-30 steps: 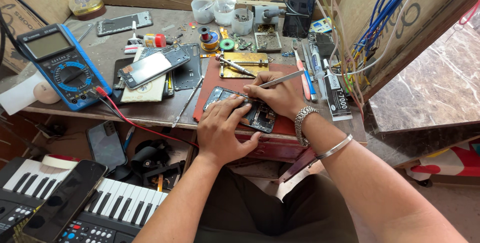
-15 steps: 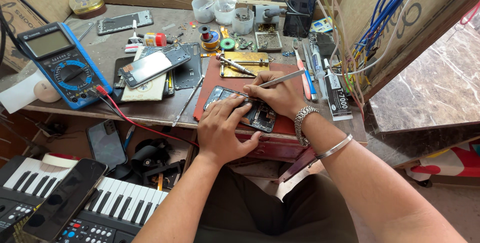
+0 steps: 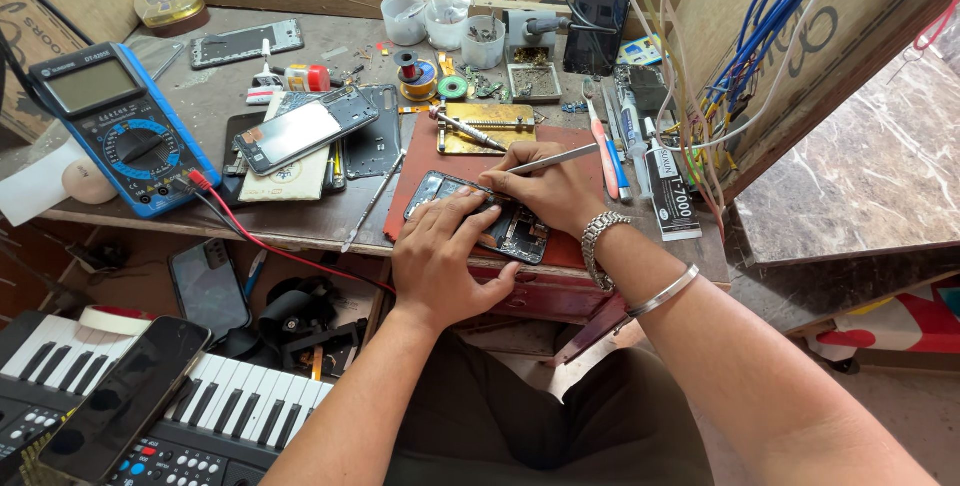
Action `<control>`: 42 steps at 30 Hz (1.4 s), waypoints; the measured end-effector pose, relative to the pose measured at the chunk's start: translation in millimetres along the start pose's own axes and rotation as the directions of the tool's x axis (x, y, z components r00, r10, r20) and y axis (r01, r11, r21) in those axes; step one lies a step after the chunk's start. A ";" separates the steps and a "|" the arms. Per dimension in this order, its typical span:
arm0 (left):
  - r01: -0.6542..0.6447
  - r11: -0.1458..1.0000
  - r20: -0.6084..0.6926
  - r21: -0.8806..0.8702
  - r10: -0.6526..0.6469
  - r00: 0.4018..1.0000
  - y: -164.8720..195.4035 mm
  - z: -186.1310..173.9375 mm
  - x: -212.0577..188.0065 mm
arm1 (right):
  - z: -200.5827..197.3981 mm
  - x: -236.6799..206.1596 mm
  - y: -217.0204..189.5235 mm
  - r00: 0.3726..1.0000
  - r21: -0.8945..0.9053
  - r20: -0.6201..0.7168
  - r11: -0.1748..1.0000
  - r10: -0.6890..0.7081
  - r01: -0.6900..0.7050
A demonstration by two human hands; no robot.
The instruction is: The person works on a disassembled smartphone at a repair bench, holding the phone steady with one hand while using a metal pry tool to scrape and lift components from the board. They then lift the phone and scrub its interior with a toothbrush.
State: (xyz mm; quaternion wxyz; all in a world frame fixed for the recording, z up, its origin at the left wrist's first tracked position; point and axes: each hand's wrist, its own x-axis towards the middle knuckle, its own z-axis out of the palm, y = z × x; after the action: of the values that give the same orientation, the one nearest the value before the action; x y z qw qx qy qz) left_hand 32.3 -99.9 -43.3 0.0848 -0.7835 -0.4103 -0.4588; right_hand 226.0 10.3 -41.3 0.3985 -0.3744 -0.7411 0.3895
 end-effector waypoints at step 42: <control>0.010 1.000 0.022 0.008 -0.010 1.000 -1.7 0.3 -0.3 | 2.6 0.3 -4.7 0.999 -0.035 -0.023 0.999 0.030 -0.030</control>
State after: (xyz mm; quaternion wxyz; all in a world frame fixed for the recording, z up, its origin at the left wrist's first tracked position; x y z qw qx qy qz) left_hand 31.2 -98.7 -44.2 0.0812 -0.7862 -0.4169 -0.4489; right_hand 222.5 7.9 -38.1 0.3941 -0.3968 -0.7378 0.3780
